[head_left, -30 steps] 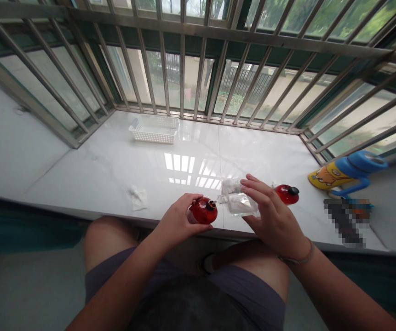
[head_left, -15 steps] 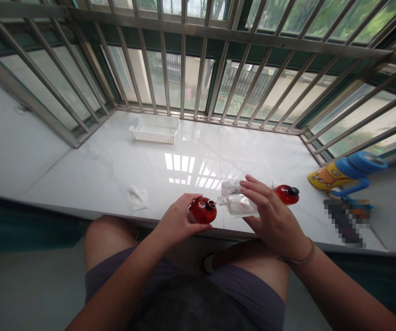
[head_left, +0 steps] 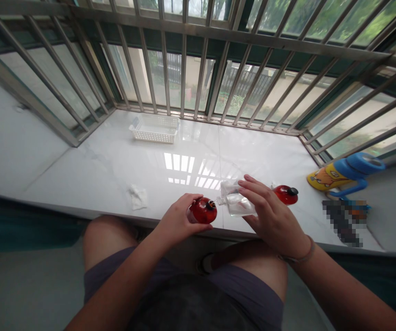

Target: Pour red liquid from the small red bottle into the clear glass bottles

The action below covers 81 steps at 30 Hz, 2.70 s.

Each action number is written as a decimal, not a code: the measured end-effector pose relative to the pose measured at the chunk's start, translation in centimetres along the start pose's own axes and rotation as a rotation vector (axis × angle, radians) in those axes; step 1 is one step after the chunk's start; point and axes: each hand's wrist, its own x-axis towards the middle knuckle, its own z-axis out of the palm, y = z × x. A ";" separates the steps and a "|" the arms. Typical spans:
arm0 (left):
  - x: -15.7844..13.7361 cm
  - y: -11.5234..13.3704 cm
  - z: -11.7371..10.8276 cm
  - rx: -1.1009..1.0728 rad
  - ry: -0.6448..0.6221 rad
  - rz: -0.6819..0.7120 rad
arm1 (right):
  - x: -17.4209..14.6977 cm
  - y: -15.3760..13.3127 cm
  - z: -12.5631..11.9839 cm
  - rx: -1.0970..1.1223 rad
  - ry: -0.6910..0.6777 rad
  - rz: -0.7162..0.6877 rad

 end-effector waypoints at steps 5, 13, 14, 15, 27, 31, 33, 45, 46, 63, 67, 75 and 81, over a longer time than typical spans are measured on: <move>0.0 0.1 0.1 -0.009 -0.012 0.001 | 0.1 0.0 0.0 0.006 0.011 0.008; 0.1 0.0 0.1 -0.006 -0.009 0.003 | 0.0 0.2 -0.1 -0.012 -0.019 -0.013; 0.2 0.0 0.1 -0.004 -0.009 0.005 | 0.0 0.3 -0.1 -0.016 -0.021 -0.015; 0.2 0.0 0.1 -0.002 -0.008 0.007 | 0.0 0.3 -0.1 -0.018 -0.023 -0.015; 0.3 0.1 0.2 -0.013 -0.008 -0.003 | -0.1 0.5 -0.1 -0.017 -0.031 -0.016; 0.2 0.0 0.2 -0.012 -0.009 -0.001 | -0.1 0.5 -0.1 -0.037 -0.045 -0.033; 0.2 0.0 0.2 -0.009 -0.008 -0.004 | 0.0 0.5 -0.1 -0.048 -0.050 -0.041; 0.2 -0.4 0.3 -0.009 -0.006 -0.010 | 0.0 0.5 0.0 -0.062 -0.058 -0.064; 0.2 -0.4 0.3 -0.008 -0.007 -0.013 | 0.1 0.5 0.0 -0.068 -0.057 -0.070; 0.5 -0.6 0.6 0.001 -0.006 0.003 | 0.2 0.4 -0.6 -0.116 -0.067 -0.110; 0.4 -0.7 0.6 0.005 -0.008 -0.004 | 0.2 0.5 -0.6 -0.120 -0.073 -0.110; 0.5 -0.8 0.7 0.007 -0.010 0.000 | 0.5 0.5 -0.9 -0.154 -0.080 -0.151; 0.6 -0.7 0.9 0.000 -0.003 0.004 | 0.7 0.5 -1.1 -0.171 -0.089 -0.156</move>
